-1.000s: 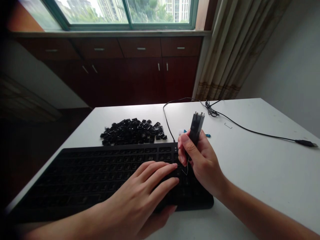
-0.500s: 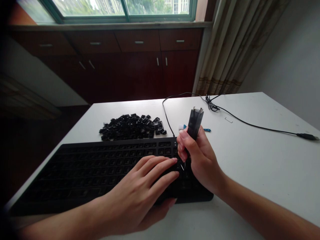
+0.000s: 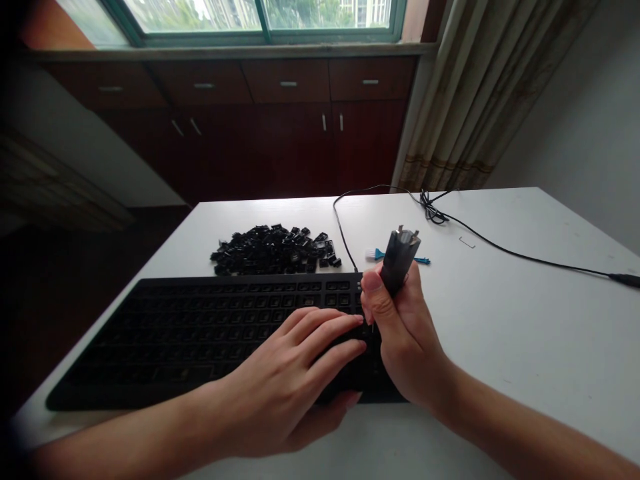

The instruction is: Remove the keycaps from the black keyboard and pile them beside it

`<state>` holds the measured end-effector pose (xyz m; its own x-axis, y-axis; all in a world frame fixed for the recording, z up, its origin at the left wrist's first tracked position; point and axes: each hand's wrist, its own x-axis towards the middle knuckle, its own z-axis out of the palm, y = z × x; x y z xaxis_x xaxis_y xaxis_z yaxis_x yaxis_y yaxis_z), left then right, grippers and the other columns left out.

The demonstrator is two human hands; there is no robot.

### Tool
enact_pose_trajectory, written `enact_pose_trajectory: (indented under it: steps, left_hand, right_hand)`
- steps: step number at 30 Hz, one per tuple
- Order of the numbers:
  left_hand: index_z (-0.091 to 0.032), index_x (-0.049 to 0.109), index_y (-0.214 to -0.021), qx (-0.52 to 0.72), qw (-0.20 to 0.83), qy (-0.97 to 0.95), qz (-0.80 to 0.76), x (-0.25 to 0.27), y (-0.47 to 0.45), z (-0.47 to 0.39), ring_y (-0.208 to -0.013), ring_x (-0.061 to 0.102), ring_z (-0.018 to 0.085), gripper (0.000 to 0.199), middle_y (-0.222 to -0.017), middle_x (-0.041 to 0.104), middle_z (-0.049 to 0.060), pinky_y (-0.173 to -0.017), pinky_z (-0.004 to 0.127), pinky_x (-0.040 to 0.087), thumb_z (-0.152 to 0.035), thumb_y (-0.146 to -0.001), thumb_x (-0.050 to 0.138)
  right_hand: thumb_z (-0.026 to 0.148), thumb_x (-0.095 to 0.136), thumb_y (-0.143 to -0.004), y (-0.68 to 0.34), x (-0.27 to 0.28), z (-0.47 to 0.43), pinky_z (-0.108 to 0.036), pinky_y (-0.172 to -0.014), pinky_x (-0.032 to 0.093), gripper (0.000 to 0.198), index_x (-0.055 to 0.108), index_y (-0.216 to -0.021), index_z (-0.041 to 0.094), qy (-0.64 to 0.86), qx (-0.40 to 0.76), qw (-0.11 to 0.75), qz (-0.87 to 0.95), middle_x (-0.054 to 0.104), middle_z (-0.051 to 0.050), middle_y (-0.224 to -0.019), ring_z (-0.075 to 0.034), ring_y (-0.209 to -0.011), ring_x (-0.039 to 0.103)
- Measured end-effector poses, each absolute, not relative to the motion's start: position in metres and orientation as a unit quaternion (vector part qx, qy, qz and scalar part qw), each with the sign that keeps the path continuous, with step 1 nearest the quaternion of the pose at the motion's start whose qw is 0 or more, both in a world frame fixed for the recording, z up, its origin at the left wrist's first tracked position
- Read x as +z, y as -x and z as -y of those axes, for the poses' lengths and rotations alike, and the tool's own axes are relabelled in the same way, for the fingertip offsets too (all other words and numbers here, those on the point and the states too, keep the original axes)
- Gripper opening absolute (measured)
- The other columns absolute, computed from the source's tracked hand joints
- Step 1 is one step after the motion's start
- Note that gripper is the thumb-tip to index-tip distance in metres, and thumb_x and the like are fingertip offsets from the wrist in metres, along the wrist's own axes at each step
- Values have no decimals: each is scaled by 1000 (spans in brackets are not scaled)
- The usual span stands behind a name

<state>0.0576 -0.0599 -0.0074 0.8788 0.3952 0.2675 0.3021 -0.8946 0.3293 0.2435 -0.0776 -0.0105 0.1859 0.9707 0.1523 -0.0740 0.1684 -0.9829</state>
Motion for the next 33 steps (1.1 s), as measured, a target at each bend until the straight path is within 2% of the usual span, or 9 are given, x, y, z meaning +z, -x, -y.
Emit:
enact_pose_trajectory:
  steps: [9, 17, 24, 28, 33]
  left_hand:
    - [-15, 60, -125, 176, 126, -961, -170, -9, -57, 60, -125, 52, 32, 34, -137, 56, 16, -102, 49, 45, -33, -100, 47]
    - [-14, 62, -120, 177, 124, -962, -168, -9, -57, 60, -126, 51, 31, 32, -136, 56, 16, -103, 48, 45, -33, -100, 46]
    - [-16, 63, -119, 181, 122, -959, -177, -8, -57, 60, -124, 51, 31, 31, -134, 56, 15, -103, 48, 47, -35, -98, 49]
    - [-17, 64, -121, 193, 132, -954, -189, -10, -55, 61, -122, 49, 32, 33, -127, 56, 16, -102, 49, 46, -36, -98, 50]
    - [-23, 67, -120, 201, 153, -942, -219, -11, -55, 62, -106, 51, 28, 31, -113, 56, 13, -92, 47, 49, -37, -97, 52]
  right_hand:
    - [46, 60, -97, -243, -13, 75, -31, -63, 44, 21, 51, -92, 28, 477, 462, 609, 434, 50, 3, -77, -15, -65, 48]
    - [36, 59, -99, -240, -14, 83, -32, -71, 48, 9, 52, -101, 30, 460, 449, 596, 481, 52, 1, -89, -15, -71, 51]
    - [32, 75, -87, -250, -8, 86, -35, -81, 52, 24, 58, -104, 29, 472, 464, 549, 510, 57, -4, -102, -20, -86, 56]
    - [23, 72, -90, -257, -6, 80, -38, -79, 54, 29, 53, -111, 30, 432, 460, 507, 587, 58, -3, -104, -19, -83, 62]
    - [21, 67, -94, -252, -8, 79, -41, -81, 56, 26, 51, -112, 30, 393, 481, 514, 591, 64, -1, -96, -20, -83, 68]
